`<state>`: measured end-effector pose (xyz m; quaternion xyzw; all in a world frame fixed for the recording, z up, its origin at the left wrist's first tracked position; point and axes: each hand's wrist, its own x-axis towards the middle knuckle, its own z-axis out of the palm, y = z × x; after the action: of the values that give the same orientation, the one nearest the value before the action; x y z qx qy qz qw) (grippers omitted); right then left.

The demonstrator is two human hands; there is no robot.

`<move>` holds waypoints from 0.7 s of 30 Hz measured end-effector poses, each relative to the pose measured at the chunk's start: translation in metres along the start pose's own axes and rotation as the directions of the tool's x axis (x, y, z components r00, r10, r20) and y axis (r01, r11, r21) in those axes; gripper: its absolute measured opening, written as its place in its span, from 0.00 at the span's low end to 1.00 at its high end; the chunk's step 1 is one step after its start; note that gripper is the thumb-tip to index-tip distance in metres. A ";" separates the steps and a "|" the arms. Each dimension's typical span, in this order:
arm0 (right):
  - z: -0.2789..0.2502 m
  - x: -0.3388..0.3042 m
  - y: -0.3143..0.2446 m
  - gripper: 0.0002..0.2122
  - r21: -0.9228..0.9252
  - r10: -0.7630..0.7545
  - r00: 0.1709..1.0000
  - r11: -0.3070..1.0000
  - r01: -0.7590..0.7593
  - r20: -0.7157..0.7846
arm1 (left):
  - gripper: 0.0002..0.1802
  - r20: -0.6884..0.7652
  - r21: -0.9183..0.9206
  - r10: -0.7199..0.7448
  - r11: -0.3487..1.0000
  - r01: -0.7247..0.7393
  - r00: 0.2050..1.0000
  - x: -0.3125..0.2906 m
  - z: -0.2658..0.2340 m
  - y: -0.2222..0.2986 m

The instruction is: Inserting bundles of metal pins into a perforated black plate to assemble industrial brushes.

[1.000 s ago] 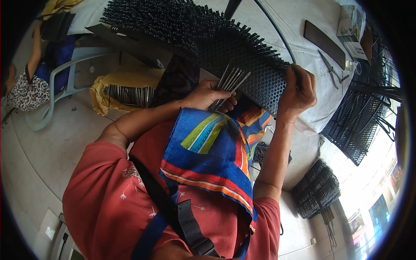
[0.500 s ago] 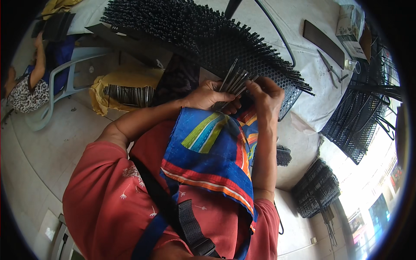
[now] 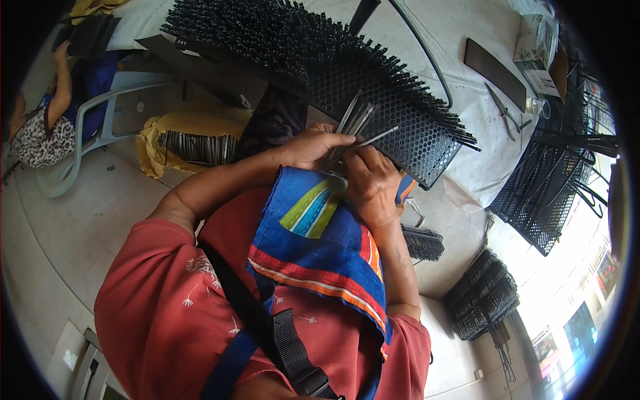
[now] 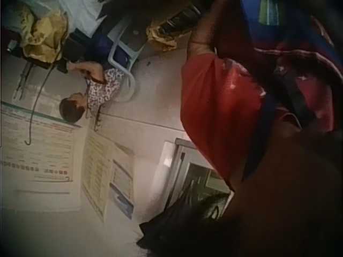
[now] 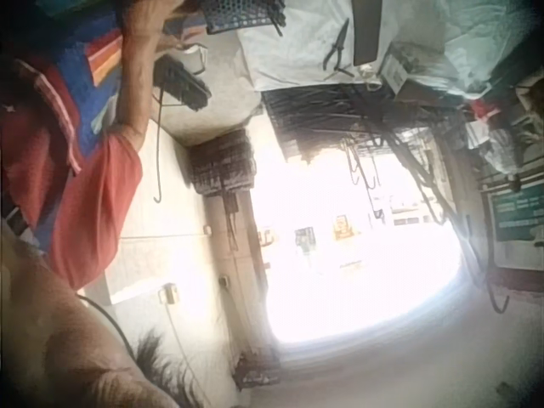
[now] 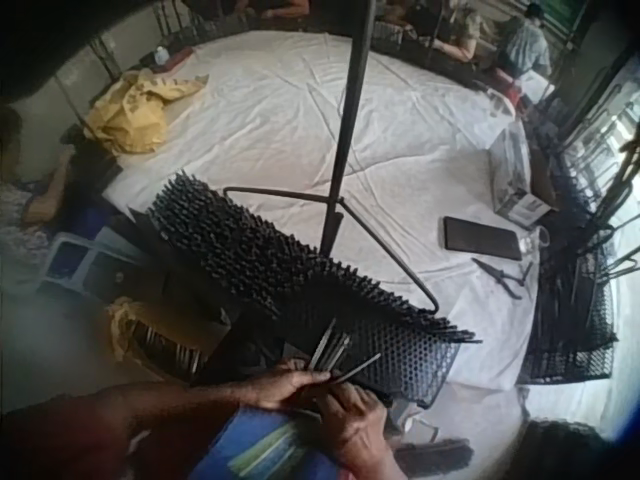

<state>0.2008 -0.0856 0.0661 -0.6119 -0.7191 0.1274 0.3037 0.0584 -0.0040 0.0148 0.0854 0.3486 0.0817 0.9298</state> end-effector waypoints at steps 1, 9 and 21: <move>0.003 -0.004 0.000 0.07 -0.003 0.030 1.000 1.000 -0.030 -0.004 | 0.13 -0.067 0.033 0.012 0.999 -0.009 0.998 0.000 0.000 -0.001; -0.002 -0.004 0.019 0.07 0.599 0.805 0.582 0.412 -0.687 0.113 | 0.12 -0.015 0.169 0.053 0.984 -0.050 0.998 -0.009 0.008 0.004; -0.009 0.027 0.027 0.05 0.816 0.773 0.601 0.205 -0.541 0.204 | 0.12 -0.104 0.219 0.133 0.970 -0.108 0.986 -0.028 0.001 0.003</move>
<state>0.2264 -0.0554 0.0660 -0.6524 -0.1914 0.4836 0.5512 0.0377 -0.0067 0.0337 0.2003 0.4038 0.1051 0.8864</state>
